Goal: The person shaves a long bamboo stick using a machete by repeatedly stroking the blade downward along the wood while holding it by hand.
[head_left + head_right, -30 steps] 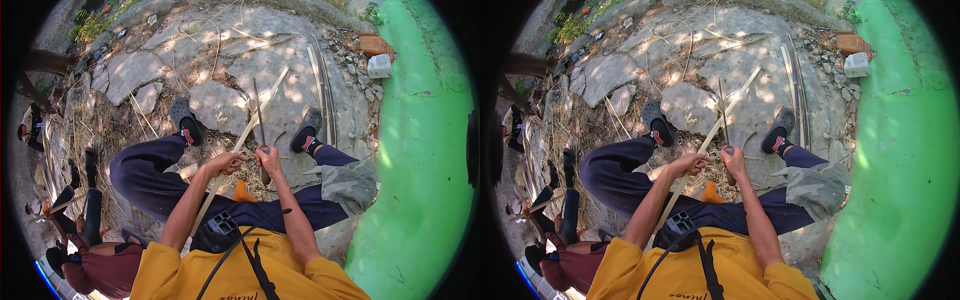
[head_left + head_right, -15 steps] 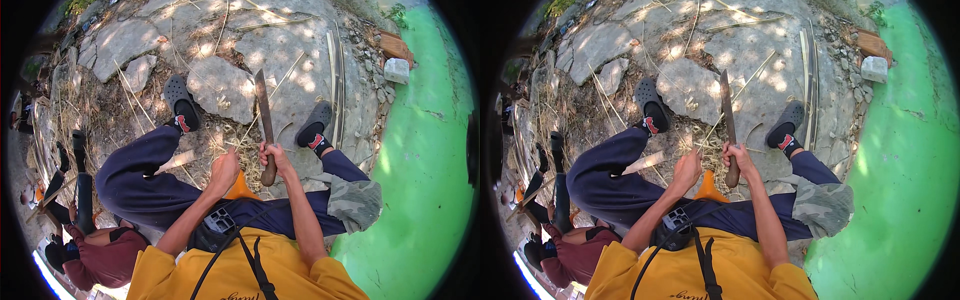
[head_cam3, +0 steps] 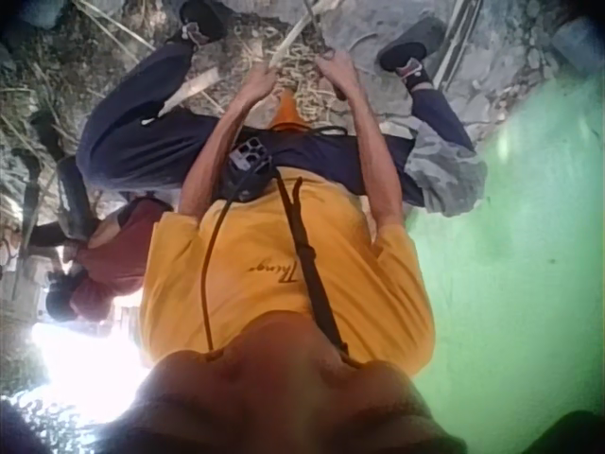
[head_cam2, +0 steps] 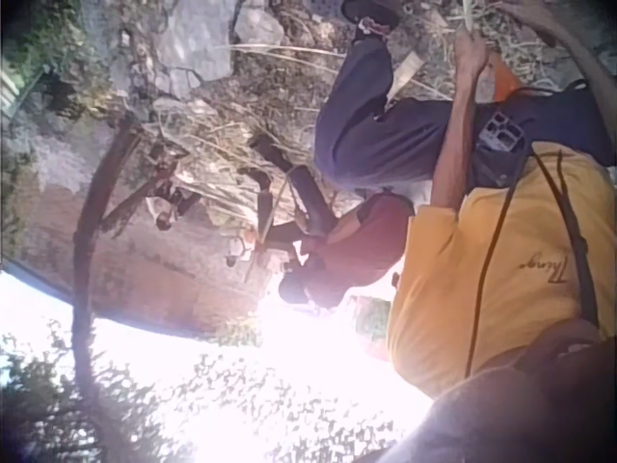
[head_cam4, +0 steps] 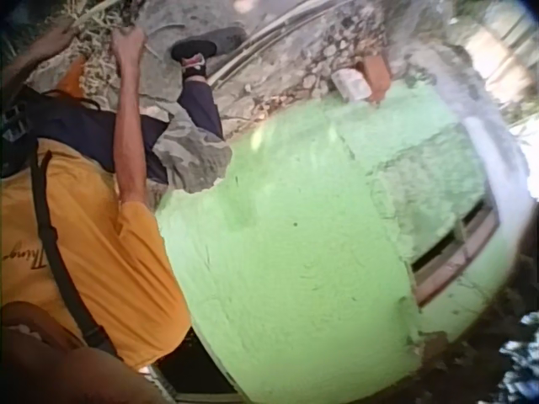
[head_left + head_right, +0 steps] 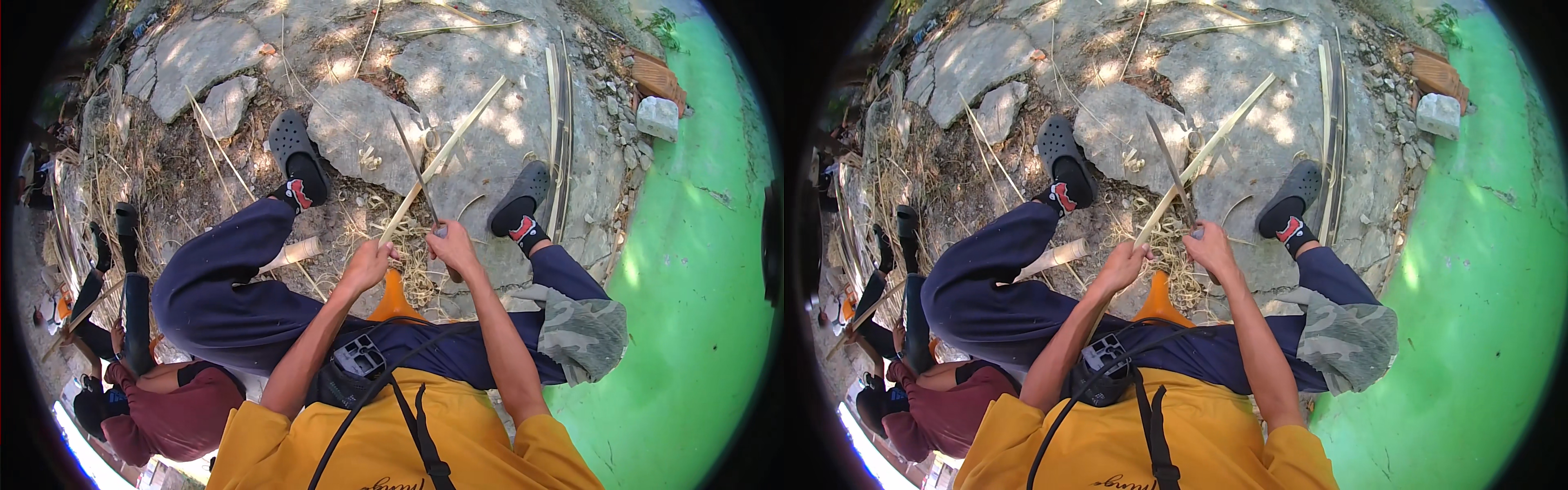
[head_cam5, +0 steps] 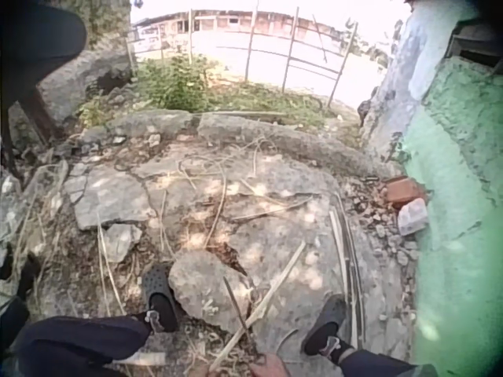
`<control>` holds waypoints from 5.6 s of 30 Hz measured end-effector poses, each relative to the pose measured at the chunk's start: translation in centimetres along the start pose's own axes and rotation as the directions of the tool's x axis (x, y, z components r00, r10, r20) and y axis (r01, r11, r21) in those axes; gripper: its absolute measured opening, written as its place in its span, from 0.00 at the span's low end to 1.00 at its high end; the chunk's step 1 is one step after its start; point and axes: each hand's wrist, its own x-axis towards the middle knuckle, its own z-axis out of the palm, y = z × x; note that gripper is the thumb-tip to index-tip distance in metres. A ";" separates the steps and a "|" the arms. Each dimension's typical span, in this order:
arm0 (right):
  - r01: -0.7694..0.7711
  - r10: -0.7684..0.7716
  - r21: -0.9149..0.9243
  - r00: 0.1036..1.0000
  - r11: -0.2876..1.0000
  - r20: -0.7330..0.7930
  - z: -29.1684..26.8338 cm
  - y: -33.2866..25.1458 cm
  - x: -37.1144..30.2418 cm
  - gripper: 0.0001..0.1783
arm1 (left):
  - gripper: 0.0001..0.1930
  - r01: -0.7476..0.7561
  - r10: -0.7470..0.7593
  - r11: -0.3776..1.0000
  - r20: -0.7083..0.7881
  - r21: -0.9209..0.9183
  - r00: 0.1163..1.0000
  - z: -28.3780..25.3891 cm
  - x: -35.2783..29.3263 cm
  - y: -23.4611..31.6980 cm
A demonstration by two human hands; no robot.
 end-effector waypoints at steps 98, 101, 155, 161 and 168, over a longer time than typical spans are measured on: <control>0.319 -0.370 -0.239 0.905 0.917 -0.209 2.6 -1.5 -4.1 0.21 | 0.19 -0.093 0.103 0.968 -0.033 0.232 0.994 -2.4 -2.6 0.4; 0.292 -0.349 -0.276 0.919 0.916 -0.186 1.0 -2.1 -3.0 0.21 | 0.21 -0.209 0.274 0.907 -0.135 0.366 0.952 -1.4 -2.0 0.8; 0.236 -0.292 -0.224 0.920 0.945 -0.260 1.8 -3.9 -2.3 0.16 | 0.20 -0.070 0.080 0.968 -0.035 0.240 0.996 -3.3 -5.3 4.0; 0.142 -0.239 -0.313 0.923 0.939 -0.301 -0.6 -4.2 1.0 0.18 | 0.18 -0.056 0.055 0.984 0.006 0.168 0.998 -3.6 -5.7 5.2; 0.277 -0.337 -0.234 0.900 0.932 -0.276 2.6 -4.4 -2.7 0.16 | 0.18 -0.105 0.134 0.920 -0.051 0.378 0.990 -4.4 -5.6 6.6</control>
